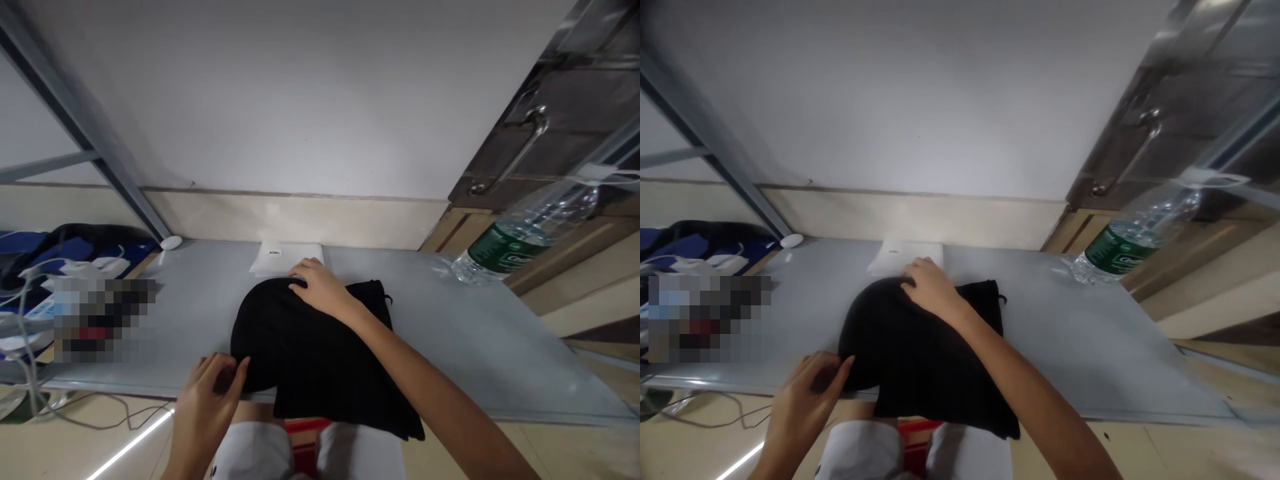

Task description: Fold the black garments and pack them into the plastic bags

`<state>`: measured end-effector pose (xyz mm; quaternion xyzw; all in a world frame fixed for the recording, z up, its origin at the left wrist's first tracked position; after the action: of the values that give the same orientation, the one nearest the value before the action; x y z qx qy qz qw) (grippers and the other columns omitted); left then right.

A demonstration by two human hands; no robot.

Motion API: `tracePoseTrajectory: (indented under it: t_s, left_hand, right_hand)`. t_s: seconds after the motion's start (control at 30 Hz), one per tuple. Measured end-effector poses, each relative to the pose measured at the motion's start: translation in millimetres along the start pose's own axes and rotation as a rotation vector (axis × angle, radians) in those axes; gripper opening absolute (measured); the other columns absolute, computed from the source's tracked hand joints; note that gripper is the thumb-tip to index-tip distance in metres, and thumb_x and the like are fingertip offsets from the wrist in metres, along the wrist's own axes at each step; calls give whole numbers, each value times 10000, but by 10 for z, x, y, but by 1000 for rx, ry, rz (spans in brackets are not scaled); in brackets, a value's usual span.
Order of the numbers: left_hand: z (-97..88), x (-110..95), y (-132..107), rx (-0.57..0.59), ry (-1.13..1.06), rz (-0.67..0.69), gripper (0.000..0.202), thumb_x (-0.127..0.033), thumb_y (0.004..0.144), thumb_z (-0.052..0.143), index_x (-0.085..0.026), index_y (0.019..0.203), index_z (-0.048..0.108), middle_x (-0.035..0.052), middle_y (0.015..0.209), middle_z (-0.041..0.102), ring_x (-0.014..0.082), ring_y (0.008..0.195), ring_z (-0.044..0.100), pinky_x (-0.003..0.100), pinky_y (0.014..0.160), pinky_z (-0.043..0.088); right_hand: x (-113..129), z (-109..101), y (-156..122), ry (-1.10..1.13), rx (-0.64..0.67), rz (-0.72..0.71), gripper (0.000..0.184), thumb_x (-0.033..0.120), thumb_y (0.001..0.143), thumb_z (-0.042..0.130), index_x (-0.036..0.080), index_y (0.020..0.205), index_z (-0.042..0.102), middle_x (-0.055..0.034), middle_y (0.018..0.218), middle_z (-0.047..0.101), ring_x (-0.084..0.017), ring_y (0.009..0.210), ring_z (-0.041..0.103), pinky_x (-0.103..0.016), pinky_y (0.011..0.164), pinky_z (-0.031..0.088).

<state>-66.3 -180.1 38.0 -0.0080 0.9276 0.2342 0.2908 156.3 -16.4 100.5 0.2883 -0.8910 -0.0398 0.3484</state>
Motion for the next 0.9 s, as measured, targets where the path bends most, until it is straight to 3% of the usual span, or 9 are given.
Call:
tracePoseTrajectory:
  t_s: [0.1, 0.2, 0.3, 0.47, 0.6, 0.77, 0.9]
  left_hand:
    - [18, -1, -22, 18, -33, -13, 400, -574, 1036, 595, -246, 810, 627, 8, 785, 652, 207, 750, 605, 321, 726, 449]
    - [-17, -61, -49, -11, -59, 5, 323, -493, 1047, 606, -246, 841, 621, 0, 788, 630, 194, 744, 594, 312, 738, 448]
    - [-67, -138, -63, -40, -80, 47, 232, -417, 1055, 605, -248, 899, 631, -1, 812, 628, 189, 755, 588, 304, 749, 454]
    - [-121, -230, -86, -59, -75, 128, 132, -353, 1037, 621, -258, 947, 637, 7, 877, 666, 196, 806, 609, 295, 764, 478]
    - [-119, -257, -102, -62, -67, 142, 99, -337, 1013, 633, -261, 950, 637, 1, 874, 675, 202, 811, 627, 299, 764, 485]
    - [-126, -284, -103, -67, -82, 117, 82, -328, 998, 644, -255, 960, 636, 2, 872, 679, 202, 807, 632, 302, 761, 489]
    - [-149, -337, -95, -82, -109, 127, 61, -313, 999, 645, -254, 1008, 655, 8, 896, 692, 197, 802, 640, 300, 764, 503]
  right_hand:
    - [14, 174, 270, -35, 84, -27, 220, 243, 965, 733, 209, 1179, 774, -108, 1153, 737, -297, 1203, 602, -443, 974, 542]
    - [41, 227, 396, -40, 132, -70, 96, 147, 934, 719, 217, 952, 783, -85, 978, 749, -285, 1124, 615, -394, 880, 527]
    - [36, 180, 429, 4, 131, -95, 200, 84, 934, 650, 215, 798, 715, -78, 935, 735, -262, 1063, 632, -362, 834, 505]
    - [-163, 99, 476, 226, 59, -38, 123, 165, 989, 567, 228, 918, 644, -42, 1006, 729, -207, 948, 666, -341, 834, 504]
    - [-361, 149, 532, 379, 90, 84, 171, 144, 987, 515, 228, 1005, 663, -4, 884, 717, -179, 822, 665, -323, 800, 508]
    - [-226, 205, 513, 478, 283, -15, 255, 71, 897, 617, 225, 1041, 762, -36, 1109, 783, -179, 1018, 718, -334, 955, 524]
    - [-88, 92, 483, 260, 215, -66, 217, 70, 869, 627, 224, 903, 775, -36, 1029, 748, -182, 952, 693, -323, 883, 519]
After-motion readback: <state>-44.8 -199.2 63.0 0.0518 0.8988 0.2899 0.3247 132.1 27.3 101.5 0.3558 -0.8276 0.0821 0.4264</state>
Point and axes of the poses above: each hand's wrist, its own y-axis towards the middle knuckle, its own z-axis out of the palm, x = y × z, the point moved 8 cm from there along y, towards the middle knuckle
